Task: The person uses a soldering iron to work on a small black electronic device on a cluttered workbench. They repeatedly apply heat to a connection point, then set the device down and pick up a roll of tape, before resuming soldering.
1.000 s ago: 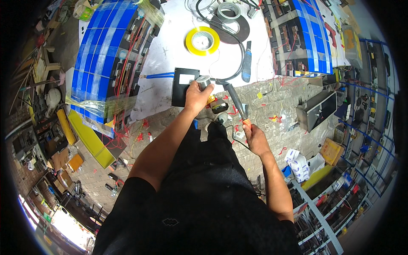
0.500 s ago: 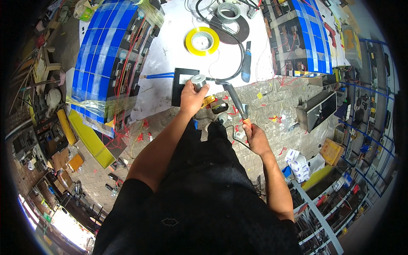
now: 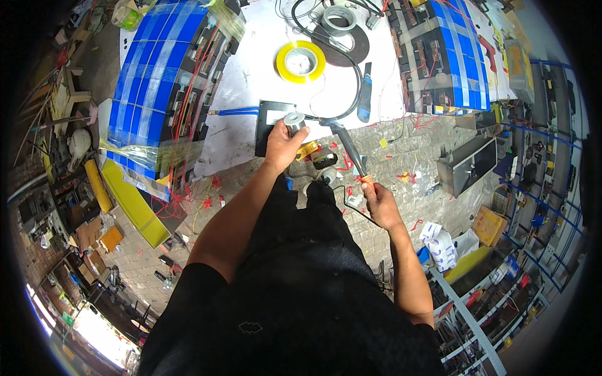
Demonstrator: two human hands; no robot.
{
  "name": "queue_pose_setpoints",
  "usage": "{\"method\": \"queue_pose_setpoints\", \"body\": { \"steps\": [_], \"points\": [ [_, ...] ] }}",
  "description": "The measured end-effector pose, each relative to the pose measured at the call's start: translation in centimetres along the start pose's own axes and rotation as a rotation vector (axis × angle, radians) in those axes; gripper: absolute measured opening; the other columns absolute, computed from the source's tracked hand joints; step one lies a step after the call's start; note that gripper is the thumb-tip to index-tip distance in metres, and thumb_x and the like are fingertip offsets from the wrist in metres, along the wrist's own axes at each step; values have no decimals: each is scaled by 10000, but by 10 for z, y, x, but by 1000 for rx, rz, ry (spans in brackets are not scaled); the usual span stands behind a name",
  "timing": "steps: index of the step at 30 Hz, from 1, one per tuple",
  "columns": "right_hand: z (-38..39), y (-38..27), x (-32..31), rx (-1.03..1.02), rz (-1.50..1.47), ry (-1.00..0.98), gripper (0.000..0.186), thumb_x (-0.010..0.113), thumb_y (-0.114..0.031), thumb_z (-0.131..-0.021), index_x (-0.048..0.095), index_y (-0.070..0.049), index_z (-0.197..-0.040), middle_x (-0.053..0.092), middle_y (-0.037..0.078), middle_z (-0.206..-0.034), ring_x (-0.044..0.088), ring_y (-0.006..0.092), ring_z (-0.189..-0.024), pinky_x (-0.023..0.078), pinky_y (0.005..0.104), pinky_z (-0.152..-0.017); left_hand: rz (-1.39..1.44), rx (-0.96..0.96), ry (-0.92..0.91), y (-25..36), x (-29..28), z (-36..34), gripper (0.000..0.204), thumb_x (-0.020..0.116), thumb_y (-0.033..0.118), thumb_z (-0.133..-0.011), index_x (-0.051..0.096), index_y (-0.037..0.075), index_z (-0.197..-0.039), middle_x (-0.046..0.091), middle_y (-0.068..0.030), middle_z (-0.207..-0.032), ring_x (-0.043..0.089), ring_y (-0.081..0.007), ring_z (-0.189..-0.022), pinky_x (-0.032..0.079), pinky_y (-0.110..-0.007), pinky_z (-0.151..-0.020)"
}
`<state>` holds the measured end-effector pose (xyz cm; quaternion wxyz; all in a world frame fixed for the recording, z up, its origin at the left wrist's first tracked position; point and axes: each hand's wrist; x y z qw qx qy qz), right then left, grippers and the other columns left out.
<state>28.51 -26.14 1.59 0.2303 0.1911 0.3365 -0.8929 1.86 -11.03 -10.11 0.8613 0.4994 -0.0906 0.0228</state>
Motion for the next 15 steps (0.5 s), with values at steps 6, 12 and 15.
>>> {"method": "queue_pose_setpoints", "body": {
  "steps": [6, 12, 15],
  "points": [
    [8, 5, -5, 72, -147, -9, 540, 602, -505, -1067, 673, 26, -1003, 602, 58, -726, 530, 161, -670, 462, 369, -635, -39, 31, 23, -1, 3, -1, 415, 753, 131, -982, 578, -13, -1329, 702, -67, -1169, 659, -130, -1044, 542, -298, -893],
    [12, 12, -10, 54, -119, 45, 558, 609, -523, -1060, 672, 25, -978, 574, 43, -702, 494, 151, -643, 443, 359, -607, -190, 55, -8, 1, 5, -1, 407, 756, 123, -981, 572, -29, -1310, 704, -85, -1181, 660, -146, -1067, 528, -306, -934],
    [12, 14, -10, 24, -95, 62, 555, 614, -519, -1057, 672, 27, -980, 573, 55, -705, 504, 158, -659, 456, 368, -622, -107, 61, -25, -1, 8, 0, 429, 774, 155, -961, 560, -51, -1271, 703, -124, -1189, 668, -171, -1079, 518, -322, -968]
  ]
}}
Point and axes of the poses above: each hand's wrist, its own z-axis away from the middle knuckle, its own x-axis out of the palm, y = z × x
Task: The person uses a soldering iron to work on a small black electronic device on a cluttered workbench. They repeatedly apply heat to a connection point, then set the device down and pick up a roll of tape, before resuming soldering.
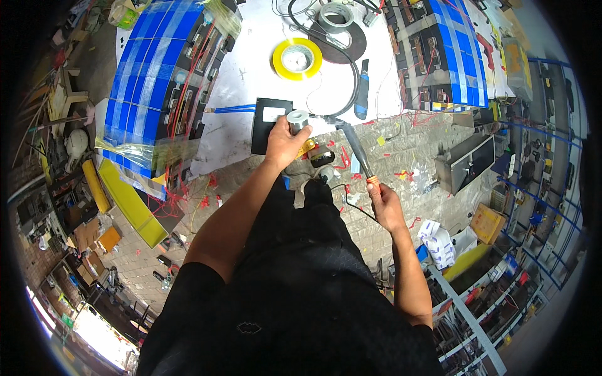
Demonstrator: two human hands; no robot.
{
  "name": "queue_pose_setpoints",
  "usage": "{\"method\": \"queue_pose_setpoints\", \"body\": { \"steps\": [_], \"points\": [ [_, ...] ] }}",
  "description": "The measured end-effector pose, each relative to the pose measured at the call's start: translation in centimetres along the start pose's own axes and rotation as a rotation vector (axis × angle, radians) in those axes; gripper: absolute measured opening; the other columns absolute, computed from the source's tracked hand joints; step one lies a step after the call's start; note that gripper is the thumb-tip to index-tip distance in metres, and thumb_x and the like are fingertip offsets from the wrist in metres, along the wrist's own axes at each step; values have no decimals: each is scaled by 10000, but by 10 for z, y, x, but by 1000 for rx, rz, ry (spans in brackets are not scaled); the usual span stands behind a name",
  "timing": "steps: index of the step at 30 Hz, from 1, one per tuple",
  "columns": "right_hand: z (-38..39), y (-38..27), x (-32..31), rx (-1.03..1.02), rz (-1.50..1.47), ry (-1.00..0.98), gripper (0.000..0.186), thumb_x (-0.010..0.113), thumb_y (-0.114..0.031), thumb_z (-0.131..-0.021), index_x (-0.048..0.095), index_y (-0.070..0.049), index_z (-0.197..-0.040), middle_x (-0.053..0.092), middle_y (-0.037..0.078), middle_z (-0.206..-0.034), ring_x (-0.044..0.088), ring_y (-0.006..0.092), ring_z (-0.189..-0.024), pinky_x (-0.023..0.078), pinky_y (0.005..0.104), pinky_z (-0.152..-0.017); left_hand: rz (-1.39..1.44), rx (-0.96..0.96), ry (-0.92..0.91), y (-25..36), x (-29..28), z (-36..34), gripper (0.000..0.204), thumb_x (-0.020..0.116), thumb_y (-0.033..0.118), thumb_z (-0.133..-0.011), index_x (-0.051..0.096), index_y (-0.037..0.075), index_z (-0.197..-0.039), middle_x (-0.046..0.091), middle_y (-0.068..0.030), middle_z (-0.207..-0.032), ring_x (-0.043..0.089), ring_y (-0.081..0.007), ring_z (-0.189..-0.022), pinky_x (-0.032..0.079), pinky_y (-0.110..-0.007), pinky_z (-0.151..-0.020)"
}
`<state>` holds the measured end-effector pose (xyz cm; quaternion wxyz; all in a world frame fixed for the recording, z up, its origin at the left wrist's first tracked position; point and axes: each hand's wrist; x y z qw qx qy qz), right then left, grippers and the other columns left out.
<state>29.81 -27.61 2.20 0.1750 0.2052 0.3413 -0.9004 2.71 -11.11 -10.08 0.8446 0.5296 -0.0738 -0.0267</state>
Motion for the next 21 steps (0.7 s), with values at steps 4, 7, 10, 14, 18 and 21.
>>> {"method": "queue_pose_setpoints", "body": {
  "steps": [4, 7, 10, 14, 18, 21],
  "points": [
    [0, -10, 1, -36, 59, 15, 538, 629, -508, -1050, 676, 23, -981, 588, 89, -710, 529, 186, -670, 477, 385, -647, 3, -5, -6, 1, 4, 1, 423, 779, 164, -957, 576, -58, -1255, 714, -121, -1159, 675, -172, -1058, 526, -321, -946],
    [-2, -11, 5, -60, 108, 48, 522, 638, -500, -1045, 680, 15, -972, 606, 117, -716, 544, 211, -664, 485, 393, -656, -14, -14, -1, 0, 6, 0, 429, 786, 167, -951, 580, -62, -1250, 718, -120, -1147, 677, -172, -1051, 529, -319, -939],
    [-3, -11, 7, -83, 93, 65, 517, 641, -498, -1043, 679, 11, -961, 620, 134, -724, 555, 230, -662, 491, 397, -664, -36, 4, 0, -3, 7, -2, 438, 791, 172, -947, 580, -63, -1250, 718, -122, -1148, 678, -173, -1054, 528, -317, -941],
    [-5, -6, 7, -105, 77, 45, 550, 595, -521, -1068, 670, 21, -1006, 541, 7, -692, 476, 114, -639, 422, 338, -586, -28, 10, 4, -4, 8, -3, 446, 795, 175, -945, 579, -64, -1252, 720, -123, -1149, 680, -173, -1052, 530, -316, -937],
    [-6, -9, 6, -56, 61, 35, 525, 629, -501, -1051, 675, 16, -971, 584, 81, -699, 521, 179, -651, 465, 374, -633, -21, 24, 5, -7, 11, -4, 439, 797, 180, -944, 586, -64, -1243, 725, -125, -1144, 683, -170, -1041, 534, -315, -924],
    [-8, -9, 5, -26, 54, 19, 507, 648, -482, -1044, 677, 16, -957, 613, 131, -708, 548, 220, -657, 490, 398, -662, -55, 32, -3, -8, 12, -7, 429, 801, 180, -939, 598, -61, -1229, 730, -122, -1135, 686, -169, -1034, 537, -318, -917]
  ]
}}
Point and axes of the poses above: each hand's wrist, its own z-axis away from the middle knuckle, its own x-axis out of the palm, y = z × x
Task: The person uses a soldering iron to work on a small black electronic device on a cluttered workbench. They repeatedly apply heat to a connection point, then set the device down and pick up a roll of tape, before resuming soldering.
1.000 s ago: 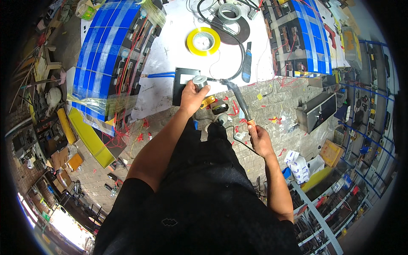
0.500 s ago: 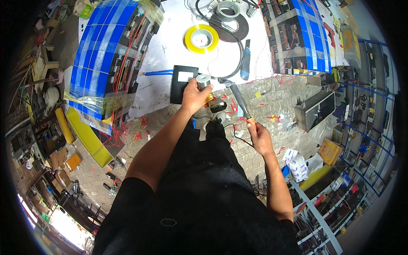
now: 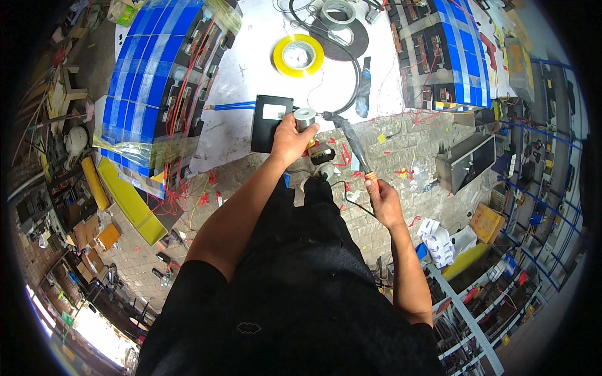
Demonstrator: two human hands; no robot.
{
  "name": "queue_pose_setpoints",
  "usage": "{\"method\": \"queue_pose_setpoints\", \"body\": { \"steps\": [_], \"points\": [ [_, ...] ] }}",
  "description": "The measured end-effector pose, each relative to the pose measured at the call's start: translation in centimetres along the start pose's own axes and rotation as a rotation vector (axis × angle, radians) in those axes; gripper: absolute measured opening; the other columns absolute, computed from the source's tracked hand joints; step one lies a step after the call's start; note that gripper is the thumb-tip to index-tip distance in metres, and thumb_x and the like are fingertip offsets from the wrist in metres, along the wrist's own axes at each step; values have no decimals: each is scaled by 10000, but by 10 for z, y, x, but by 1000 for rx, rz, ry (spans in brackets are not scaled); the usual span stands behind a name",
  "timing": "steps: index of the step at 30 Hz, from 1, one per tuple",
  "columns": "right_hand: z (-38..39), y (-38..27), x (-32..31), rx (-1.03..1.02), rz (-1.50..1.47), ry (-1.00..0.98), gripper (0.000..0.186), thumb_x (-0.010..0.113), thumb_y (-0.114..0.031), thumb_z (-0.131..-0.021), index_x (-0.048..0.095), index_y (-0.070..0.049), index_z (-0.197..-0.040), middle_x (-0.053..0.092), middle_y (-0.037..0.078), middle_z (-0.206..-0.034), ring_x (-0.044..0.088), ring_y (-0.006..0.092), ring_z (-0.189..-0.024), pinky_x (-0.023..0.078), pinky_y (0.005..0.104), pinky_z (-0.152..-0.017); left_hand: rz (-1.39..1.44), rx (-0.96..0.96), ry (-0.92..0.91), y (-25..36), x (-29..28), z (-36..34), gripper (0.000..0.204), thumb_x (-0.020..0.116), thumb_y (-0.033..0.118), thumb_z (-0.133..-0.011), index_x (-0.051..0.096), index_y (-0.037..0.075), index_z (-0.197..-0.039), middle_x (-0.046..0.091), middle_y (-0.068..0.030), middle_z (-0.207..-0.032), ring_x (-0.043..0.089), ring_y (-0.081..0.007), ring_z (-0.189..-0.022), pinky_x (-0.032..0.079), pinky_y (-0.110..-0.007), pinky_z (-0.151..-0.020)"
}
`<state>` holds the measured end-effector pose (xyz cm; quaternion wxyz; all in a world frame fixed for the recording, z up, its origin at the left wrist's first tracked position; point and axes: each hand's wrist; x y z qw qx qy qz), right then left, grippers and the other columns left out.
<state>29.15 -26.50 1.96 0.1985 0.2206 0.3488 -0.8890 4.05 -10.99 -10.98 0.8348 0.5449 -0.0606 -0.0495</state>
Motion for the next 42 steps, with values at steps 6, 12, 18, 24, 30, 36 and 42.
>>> {"method": "queue_pose_setpoints", "body": {
  "steps": [6, 12, 18, 24, 30, 36, 42],
  "points": [
    [-3, 5, 3, -14, 32, 7, 503, 655, -479, -1040, 674, 19, -967, 633, 179, -732, 571, 281, -664, 503, 426, -680, -26, -2, 9, -11, 4, -4, 455, 802, 240, -933, 610, -61, -1215, 735, -129, -1127, 688, -185, -1017, 537, -333, -914],
    [-3, -4, -2, -74, 163, 37, 526, 641, -515, -1031, 669, 8, -978, 679, 249, -810, 652, 442, -767, 520, 495, -717, -68, -25, 4, -15, 6, -8, 477, 801, 264, -931, 612, -61, -1225, 735, -139, -1129, 689, -191, -1013, 535, -335, -914],
    [-6, -4, -7, -101, 220, 37, 538, 622, -539, -1030, 665, -5, -980, 698, 274, -861, 674, 499, -862, 529, 536, -740, -109, -30, 32, -18, 10, -11, 485, 815, 285, -912, 633, -49, -1212, 745, -142, -1100, 699, -203, -981, 547, -346, -897],
    [-7, 0, -4, -94, 214, 33, 540, 620, -543, -1030, 673, -7, -1002, 704, 271, -866, 681, 494, -873, 537, 529, -750, -119, -3, 60, -23, 11, -13, 490, 815, 303, -905, 641, -48, -1201, 749, -160, -1080, 711, -228, -965, 552, -359, -887],
    [-6, -3, -5, -90, 185, 29, 540, 619, -540, -1032, 683, -4, -1028, 710, 269, -880, 687, 489, -881, 542, 517, -756, -143, -20, 76, -21, 13, -14, 498, 818, 320, -902, 644, -50, -1186, 749, -162, -1064, 714, -238, -962, 553, -369, -877],
    [-6, -6, -7, -80, 202, 20, 538, 622, -534, -1034, 682, 0, -1012, 709, 270, -881, 687, 489, -884, 542, 516, -761, -162, -59, 75, -28, 15, -17, 508, 821, 335, -901, 642, -51, -1178, 744, -155, -1048, 708, -238, -935, 554, -374, -854],
    [-6, -5, -7, -77, 203, 18, 539, 624, -533, -1033, 680, 2, -1008, 707, 270, -878, 686, 489, -882, 541, 517, -762, -119, -25, 93, -23, 17, -16, 514, 825, 338, -898, 642, -52, -1177, 744, -156, -1044, 710, -236, -929, 556, -372, -849]
  ]
}}
Point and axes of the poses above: each hand's wrist, its own z-axis away from the middle knuckle, its own x-axis out of the palm, y = z × x
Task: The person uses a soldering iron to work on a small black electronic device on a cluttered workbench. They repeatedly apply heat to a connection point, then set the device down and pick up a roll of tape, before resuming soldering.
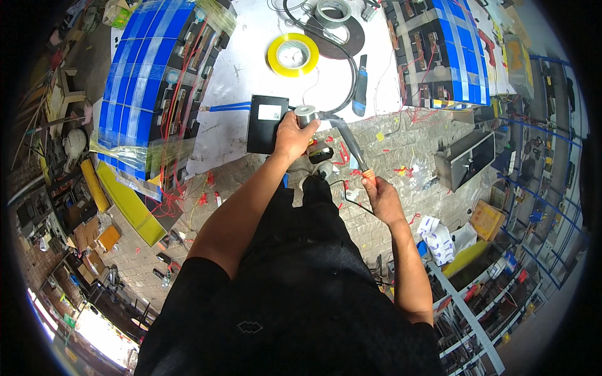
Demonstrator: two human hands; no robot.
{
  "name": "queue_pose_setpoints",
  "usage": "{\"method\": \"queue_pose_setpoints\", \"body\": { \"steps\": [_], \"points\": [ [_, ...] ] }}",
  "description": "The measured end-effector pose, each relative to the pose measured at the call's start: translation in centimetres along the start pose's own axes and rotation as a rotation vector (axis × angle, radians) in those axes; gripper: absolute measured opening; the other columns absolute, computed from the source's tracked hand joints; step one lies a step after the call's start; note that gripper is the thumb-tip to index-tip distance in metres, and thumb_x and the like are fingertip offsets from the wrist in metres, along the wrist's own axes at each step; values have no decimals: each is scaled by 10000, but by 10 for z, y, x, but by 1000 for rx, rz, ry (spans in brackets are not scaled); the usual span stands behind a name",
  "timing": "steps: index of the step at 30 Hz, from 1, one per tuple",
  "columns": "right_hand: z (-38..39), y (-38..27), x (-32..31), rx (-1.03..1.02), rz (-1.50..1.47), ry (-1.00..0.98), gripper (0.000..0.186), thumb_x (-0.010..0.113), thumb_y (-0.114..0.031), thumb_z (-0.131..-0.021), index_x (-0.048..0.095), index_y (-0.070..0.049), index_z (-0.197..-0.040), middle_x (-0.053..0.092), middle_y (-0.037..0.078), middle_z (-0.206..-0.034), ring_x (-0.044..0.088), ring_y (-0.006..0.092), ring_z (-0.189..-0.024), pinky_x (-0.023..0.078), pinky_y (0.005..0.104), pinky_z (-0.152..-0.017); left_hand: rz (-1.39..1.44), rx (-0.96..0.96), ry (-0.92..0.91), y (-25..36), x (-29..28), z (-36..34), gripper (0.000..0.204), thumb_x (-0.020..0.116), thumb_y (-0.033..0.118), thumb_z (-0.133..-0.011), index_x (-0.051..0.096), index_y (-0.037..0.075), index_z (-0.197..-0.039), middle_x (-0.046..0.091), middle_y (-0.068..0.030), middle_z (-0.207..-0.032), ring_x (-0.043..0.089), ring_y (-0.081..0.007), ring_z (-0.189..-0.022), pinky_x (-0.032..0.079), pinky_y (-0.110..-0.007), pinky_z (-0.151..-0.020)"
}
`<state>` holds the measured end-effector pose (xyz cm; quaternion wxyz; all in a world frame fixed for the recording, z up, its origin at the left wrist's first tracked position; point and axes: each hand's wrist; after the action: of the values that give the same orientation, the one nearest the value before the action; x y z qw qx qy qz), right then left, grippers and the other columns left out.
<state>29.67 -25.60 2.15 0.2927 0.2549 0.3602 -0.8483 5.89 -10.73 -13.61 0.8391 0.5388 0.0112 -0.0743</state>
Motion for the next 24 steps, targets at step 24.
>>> {"method": "queue_pose_setpoints", "body": {
  "steps": [24],
  "points": [
    [-2, 2, 0, -29, 10, -12, 556, 602, -503, -1065, 671, 47, -1093, 665, 205, -783, 614, 309, -706, 514, 435, -713, 15, -50, -61, 2, -1, -2, 421, 764, 132, -983, 576, -47, -1315, 721, -96, -1149, 688, -145, -1013, 555, -281, -863]
  ]
}}
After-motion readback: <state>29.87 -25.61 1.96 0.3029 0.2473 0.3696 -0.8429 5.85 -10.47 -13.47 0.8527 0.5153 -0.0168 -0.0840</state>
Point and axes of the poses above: each hand's wrist, its own z-axis away from the middle knuckle, its own x-axis out of the palm, y = z × x
